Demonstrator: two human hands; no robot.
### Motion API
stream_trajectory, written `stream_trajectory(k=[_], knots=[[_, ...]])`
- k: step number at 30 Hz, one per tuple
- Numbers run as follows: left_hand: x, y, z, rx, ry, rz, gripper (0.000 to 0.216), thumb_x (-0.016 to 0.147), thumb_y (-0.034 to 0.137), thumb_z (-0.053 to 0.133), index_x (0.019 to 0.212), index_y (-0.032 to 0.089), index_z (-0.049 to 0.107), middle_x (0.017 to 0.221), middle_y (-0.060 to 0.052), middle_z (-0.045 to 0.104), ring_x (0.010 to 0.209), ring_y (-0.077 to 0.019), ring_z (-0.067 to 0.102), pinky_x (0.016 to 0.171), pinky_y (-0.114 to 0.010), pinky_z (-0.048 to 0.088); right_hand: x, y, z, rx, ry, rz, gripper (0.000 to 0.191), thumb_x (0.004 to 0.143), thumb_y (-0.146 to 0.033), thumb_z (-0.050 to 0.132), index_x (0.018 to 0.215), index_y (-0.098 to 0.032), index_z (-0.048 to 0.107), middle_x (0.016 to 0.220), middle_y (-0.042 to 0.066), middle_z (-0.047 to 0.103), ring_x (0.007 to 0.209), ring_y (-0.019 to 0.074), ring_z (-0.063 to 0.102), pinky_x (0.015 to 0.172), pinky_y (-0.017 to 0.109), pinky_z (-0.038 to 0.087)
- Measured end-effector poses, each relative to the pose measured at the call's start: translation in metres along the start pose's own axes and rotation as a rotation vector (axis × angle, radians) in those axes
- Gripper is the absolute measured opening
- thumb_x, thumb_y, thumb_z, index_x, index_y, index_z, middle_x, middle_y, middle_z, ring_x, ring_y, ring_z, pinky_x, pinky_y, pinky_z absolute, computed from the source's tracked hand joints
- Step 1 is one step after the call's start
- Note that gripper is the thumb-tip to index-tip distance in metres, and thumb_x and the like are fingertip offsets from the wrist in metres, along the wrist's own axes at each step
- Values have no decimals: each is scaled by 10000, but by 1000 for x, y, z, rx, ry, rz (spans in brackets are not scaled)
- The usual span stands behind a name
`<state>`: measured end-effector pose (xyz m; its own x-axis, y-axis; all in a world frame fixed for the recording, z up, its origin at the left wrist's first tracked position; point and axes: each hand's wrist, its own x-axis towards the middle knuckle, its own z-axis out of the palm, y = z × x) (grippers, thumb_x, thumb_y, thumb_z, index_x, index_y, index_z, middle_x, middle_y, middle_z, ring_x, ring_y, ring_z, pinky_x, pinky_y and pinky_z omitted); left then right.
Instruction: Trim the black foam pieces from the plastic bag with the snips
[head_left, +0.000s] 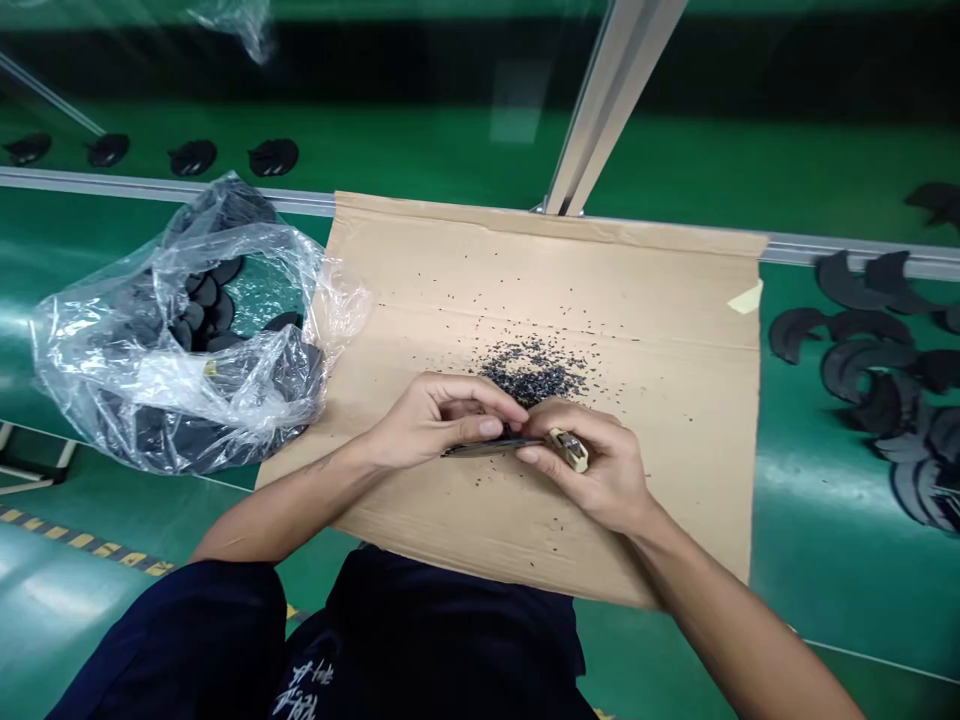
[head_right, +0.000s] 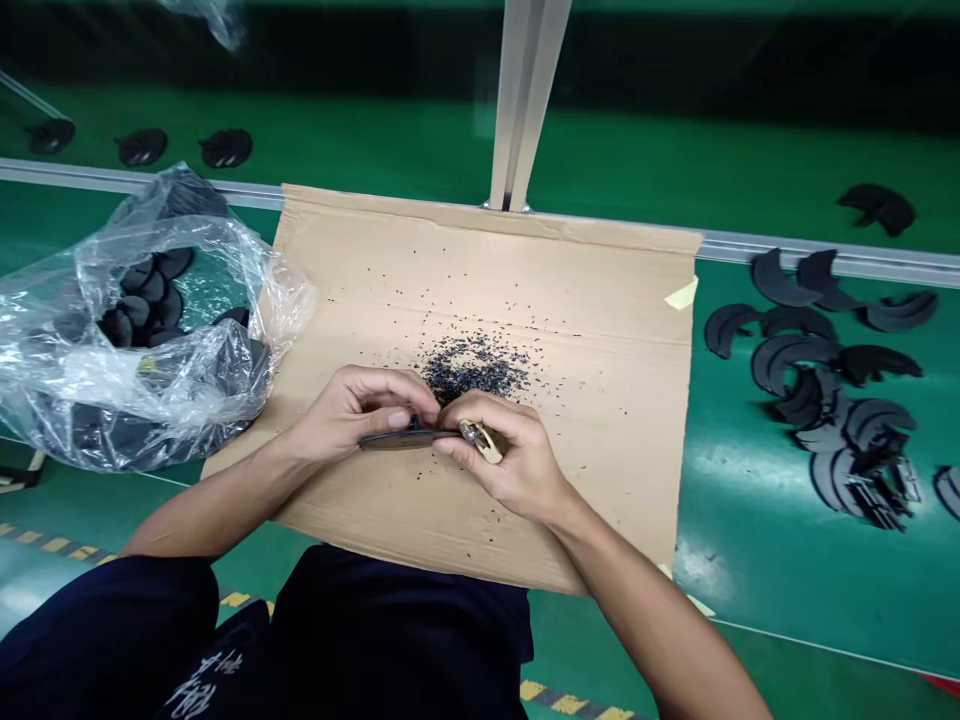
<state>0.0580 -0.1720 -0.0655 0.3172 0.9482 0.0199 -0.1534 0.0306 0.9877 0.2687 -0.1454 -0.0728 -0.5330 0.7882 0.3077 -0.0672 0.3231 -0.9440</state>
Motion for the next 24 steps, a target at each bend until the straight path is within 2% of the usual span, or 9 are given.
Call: stream_trajectory(k=[6,11,13,15,17,18,20,22,24], knots=[[-1,-6,3,6,-31,66,149,852,297,789,857,148,779,842,-55,720,762,-103,680,685,-191,554,-1,-1,1,-24,19,-37,99,853,-249,771,878,-208,684,834,34,716,769,143,688,700,262,564],[2,-4,6,191,-51,147,141,872,295,768,856,155,765,824,-53,721,768,-115,666,712,-219,547,-3,3,0,-111,-31,-88,69,882,-242,733,872,-196,683,838,55,728,724,151,688,629,265,550],[5,-6,5,217,-31,147,226,932,373,688,898,165,768,859,-61,733,792,-125,677,728,-241,552,-2,5,-1,-175,20,-79,71,867,-216,744,857,-200,676,833,44,722,719,149,679,642,272,548],[7,-9,4,189,-26,122,412,996,509,523,1002,178,769,973,-90,749,883,-154,704,775,-280,572,-1,6,-1,-254,124,-62,81,857,-189,746,851,-207,667,817,29,707,724,149,667,665,284,547],[6,-13,4,227,-11,141,470,975,575,511,1125,196,746,1084,-107,742,986,-184,708,838,-320,584,1,6,-2,-318,178,-59,68,867,-180,725,873,-213,666,829,30,702,744,158,663,683,304,551],[5,-14,4,288,13,186,430,953,549,578,1161,206,734,1100,-103,738,1006,-187,703,856,-326,585,1,6,-3,-332,165,-70,61,872,-179,715,891,-214,669,847,36,704,762,165,667,691,314,556],[1,-15,3,451,79,313,323,899,382,729,1177,218,725,1063,-77,738,985,-167,694,857,-306,582,2,5,-6,-330,91,-102,86,871,-179,711,941,-213,675,898,52,712,801,178,681,697,327,564],[-1,-15,1,570,113,419,281,905,229,726,1186,216,721,1020,-61,733,948,-141,686,835,-276,581,2,4,-10,-338,39,-135,138,869,-167,704,998,-208,674,939,63,718,828,182,690,698,328,567],[-2,-14,-2,631,102,472,327,916,172,699,1240,216,697,1022,-62,724,947,-134,680,819,-266,582,2,6,-14,-425,36,-165,175,876,-138,675,1041,-196,665,955,74,723,843,186,687,711,333,565]])
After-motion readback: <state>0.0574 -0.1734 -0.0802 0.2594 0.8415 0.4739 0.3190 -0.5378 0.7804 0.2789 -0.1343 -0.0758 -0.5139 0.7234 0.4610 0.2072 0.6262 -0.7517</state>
